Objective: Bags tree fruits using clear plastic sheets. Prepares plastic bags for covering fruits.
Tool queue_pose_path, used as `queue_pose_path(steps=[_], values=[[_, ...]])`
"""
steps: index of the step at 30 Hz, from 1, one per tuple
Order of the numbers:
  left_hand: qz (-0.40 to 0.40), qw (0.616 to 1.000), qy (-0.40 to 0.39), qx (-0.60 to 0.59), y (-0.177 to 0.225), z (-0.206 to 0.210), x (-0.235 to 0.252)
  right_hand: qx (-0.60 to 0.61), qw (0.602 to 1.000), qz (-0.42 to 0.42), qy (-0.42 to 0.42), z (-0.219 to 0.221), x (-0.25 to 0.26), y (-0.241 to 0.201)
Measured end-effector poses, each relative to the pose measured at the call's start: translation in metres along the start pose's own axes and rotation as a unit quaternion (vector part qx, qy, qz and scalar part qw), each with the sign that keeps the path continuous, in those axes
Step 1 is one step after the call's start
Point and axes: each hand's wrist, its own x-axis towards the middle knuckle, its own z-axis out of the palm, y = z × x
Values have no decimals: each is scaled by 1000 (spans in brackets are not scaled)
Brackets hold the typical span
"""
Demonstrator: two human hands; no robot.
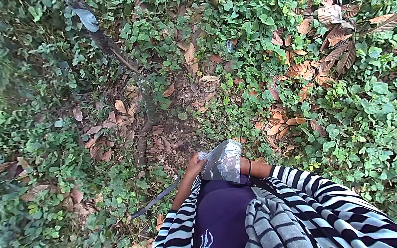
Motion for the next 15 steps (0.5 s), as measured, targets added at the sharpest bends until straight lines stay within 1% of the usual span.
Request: queue_pose_path(steps=[2,4,8,11,12,14,15], values=[[8,1000,2,-12,-2,0,0,-5,999,21,-30,-6,-1,-6],[8,1000,1,-18,-3,0,-1,-8,999,34,-35,-4,2,-6],[6,1000,4,-25,-2,1,-1,0,1000,18,-18,0,1,-1],[2,1000,8,-26,-1,1,-3,11,998,43,-41,-2,-3,-3],[0,1000,9,-29,0,1,-3,14,999,41,-25,3,-3,2],[-3,999,14,-31,1,2,-4,19,999,-1,40,23,-5,19],[-3,999,17,-33,2,2,-5,29,999,7,27,21,-6,17]])
